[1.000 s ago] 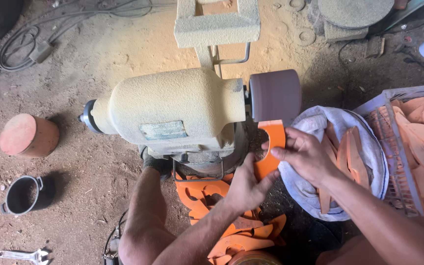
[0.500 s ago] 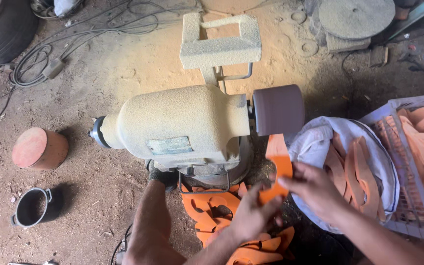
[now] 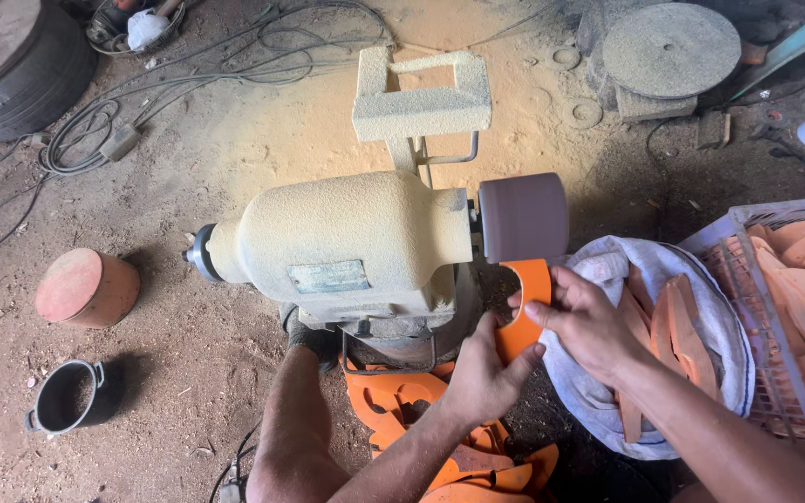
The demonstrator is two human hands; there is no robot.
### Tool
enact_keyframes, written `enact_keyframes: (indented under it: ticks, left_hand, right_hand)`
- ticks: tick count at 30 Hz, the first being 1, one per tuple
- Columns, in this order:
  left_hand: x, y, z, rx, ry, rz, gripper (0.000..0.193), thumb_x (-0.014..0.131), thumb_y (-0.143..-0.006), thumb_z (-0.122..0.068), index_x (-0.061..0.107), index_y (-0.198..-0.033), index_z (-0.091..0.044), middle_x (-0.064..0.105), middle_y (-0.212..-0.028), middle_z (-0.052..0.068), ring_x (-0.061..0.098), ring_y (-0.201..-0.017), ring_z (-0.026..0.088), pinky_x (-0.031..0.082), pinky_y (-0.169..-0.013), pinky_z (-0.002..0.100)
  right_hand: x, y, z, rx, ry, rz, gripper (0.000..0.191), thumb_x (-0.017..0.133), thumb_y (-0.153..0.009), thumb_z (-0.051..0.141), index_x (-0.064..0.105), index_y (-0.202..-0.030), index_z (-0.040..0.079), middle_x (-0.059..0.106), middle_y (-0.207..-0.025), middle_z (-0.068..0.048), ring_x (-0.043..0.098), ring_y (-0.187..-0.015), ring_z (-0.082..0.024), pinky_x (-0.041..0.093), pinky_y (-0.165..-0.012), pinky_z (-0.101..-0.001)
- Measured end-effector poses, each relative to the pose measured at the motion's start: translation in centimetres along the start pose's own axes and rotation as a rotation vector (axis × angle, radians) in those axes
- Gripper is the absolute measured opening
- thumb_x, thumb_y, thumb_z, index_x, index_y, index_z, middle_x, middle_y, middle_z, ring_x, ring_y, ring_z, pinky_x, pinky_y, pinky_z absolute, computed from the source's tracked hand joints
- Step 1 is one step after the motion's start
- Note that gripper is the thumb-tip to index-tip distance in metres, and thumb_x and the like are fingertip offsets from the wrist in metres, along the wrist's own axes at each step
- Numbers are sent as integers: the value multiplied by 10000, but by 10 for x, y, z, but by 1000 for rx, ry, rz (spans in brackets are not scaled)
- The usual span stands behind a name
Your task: The person repeatedly presses orange wooden pieces against a rotating sanding wheel to smooth their edges. They handle the pieces one at a time, turning them over and adjusting grip to sand different sides. Finished pieces are placed into a nearby crate.
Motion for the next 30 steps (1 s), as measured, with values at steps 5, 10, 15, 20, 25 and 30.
enact_keyframes:
  ticks: [5, 10, 15, 20, 25, 30]
  left_hand:
    - [21, 33, 22, -20, 50, 14, 451, 744, -961, -247, 493, -1176, 60, 712, -914, 218, 715, -851, 258, 569, -760, 383]
    - [40, 74, 35, -123, 200, 14, 490, 772, -931, -193, 510, -1275, 38, 706, -1126, 184, 698, -1124, 193, 538, -983, 366]
    - [28, 43, 20, -150, 421, -17, 452, 750, -919, -182, 547, -1261, 33, 705, -1028, 115, 655, -910, 128, 550, -791, 288]
    - [-6, -19, -19, -149, 375, -42, 451, 736, -872, -112, 524, -1221, 79, 701, -1003, 120, 686, -826, 117, 581, -701, 253]
    - [-14, -49, -35, -162, 326, -69, 483, 714, -837, -67, 491, -1244, 66, 703, -967, 129, 698, -780, 154, 591, -668, 275]
    - [-6, -44, -27, 7, 418, -50, 521, 673, -807, 14, 472, -1284, 74, 682, -1034, 106, 691, -872, 131, 594, -737, 259]
  right_hand:
    - [-4, 23, -24, 37, 93, 1, 457, 660, -890, 25, 581, -1339, -2, 769, -1116, -183, 724, -1079, -219, 565, -1006, -385]
    - [9, 68, -39, 203, 59, 9, 484, 683, -864, 64, 611, -1339, 9, 816, -1137, -179, 749, -1032, -242, 572, -937, -392]
    - [5, 50, -26, 204, -36, -22, 458, 677, -867, 69, 626, -1316, -8, 771, -1200, -151, 719, -1094, -221, 547, -978, -372]
    - [5, 4, 5, 54, -329, 122, 525, 616, -811, -34, 611, -1334, 5, 704, -1245, -126, 645, -1185, -199, 453, -1080, -375]
    - [3, -15, 21, -11, -351, 104, 452, 614, -857, -72, 600, -1309, -63, 695, -1227, -168, 632, -1172, -236, 434, -1093, -413]
    - [1, -11, 19, 9, -306, 55, 533, 603, -823, -80, 584, -1352, -15, 699, -1253, -163, 642, -1196, -225, 450, -1102, -390]
Point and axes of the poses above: each hand's wrist, its own y-axis away from the middle knuckle, its own x-axis out of the palm, z = x × y, the point moved 2 cm from there along -y, towards the middle knuckle
